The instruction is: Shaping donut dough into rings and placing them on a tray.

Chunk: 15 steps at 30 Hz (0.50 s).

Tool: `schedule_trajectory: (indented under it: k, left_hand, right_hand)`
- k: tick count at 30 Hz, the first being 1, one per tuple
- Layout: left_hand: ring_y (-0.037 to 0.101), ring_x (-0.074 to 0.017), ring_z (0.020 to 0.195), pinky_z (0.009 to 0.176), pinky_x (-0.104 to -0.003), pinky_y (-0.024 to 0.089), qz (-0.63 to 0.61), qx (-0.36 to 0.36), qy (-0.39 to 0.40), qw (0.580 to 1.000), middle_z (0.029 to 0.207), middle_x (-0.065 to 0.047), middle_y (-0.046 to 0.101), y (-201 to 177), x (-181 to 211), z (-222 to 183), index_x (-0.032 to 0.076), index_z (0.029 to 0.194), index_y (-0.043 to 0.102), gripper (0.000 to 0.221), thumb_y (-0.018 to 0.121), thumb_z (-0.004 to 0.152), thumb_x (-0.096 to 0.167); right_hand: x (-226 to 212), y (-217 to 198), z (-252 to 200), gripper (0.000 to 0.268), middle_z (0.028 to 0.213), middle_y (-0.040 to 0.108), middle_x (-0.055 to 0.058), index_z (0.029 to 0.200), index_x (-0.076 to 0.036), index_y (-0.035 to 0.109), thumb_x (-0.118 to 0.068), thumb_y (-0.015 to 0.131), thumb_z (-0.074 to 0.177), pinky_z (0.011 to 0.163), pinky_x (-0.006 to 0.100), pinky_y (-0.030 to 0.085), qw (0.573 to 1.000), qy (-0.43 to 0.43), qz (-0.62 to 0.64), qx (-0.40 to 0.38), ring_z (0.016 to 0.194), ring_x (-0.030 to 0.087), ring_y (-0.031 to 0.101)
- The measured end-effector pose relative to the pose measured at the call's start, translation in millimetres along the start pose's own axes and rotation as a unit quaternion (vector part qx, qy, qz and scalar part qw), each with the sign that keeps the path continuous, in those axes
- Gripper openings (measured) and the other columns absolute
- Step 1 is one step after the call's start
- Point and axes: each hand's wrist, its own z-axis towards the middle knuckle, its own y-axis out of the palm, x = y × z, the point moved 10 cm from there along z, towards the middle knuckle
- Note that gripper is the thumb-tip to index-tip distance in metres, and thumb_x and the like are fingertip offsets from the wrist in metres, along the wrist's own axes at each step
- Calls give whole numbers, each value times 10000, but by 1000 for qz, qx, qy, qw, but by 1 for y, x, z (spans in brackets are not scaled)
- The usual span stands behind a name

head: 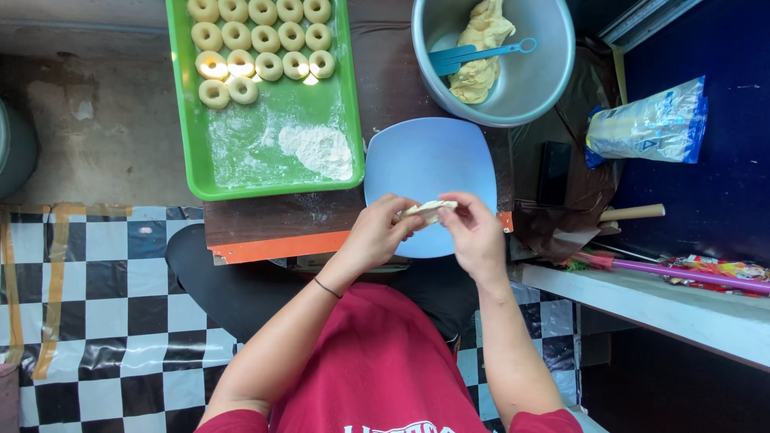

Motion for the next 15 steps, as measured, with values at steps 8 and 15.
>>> schedule_trajectory:
  k: [8,15]
  left_hand:
    - [706,-146,839,835,-294,604,-238,-2,141,961,980,-125,725,9,18,-2,16,1308,614,454,789,891,50]
    - [712,-205,834,803,-336,653,-124,35,172,977,1008,-99,561,-3,33,-7,55,1336,625,496,802,874,21]
  right_hand:
    - [4,11,-12,293,941,679,161,1183,71,641,-98,409,1122,792,349,629,981,63,185,9,847,175,657]
    - [-14,8,-16,321,975,709,168,1171,36,697,-243,690,1012,848,386,609,995,5,90,-39,921,228,674]
